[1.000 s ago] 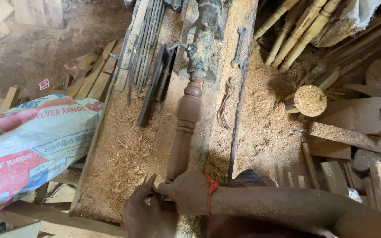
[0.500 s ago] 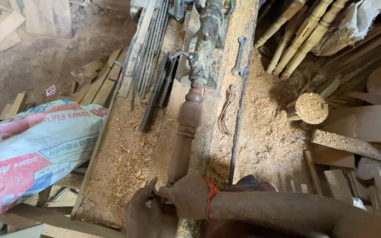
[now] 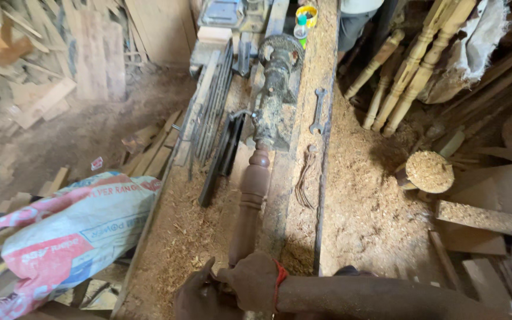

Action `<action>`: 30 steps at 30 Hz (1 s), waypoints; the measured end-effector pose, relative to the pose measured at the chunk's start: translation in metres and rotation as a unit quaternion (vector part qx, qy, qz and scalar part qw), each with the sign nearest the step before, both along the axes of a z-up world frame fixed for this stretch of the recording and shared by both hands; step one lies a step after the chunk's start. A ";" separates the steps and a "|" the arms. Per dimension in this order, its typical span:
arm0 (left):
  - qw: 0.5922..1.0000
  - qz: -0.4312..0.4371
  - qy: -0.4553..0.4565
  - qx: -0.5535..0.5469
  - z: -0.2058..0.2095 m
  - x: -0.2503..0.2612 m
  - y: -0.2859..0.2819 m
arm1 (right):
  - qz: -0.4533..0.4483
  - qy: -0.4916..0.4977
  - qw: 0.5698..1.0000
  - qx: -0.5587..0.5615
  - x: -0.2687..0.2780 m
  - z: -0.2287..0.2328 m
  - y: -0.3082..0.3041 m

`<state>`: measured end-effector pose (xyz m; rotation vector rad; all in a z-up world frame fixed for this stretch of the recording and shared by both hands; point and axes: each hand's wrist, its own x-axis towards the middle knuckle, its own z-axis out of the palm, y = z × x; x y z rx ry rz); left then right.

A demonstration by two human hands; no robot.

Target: The person holds sandpaper against a wooden object rotating on a lathe to smooth its surface.

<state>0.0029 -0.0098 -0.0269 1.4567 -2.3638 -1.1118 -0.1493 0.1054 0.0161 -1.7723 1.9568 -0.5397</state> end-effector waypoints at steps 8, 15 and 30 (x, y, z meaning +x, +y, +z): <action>0.985 -0.070 0.133 -0.082 0.003 0.005 -0.011 | -0.003 -0.051 0.994 -0.093 -0.009 0.024 0.006; 0.965 -0.108 0.180 -0.157 0.056 -0.007 0.007 | -0.004 -0.077 0.968 -0.241 -0.022 0.039 0.016; 0.937 -0.137 0.321 0.027 0.088 0.005 0.039 | -0.098 -0.467 0.871 0.115 -0.041 0.019 0.030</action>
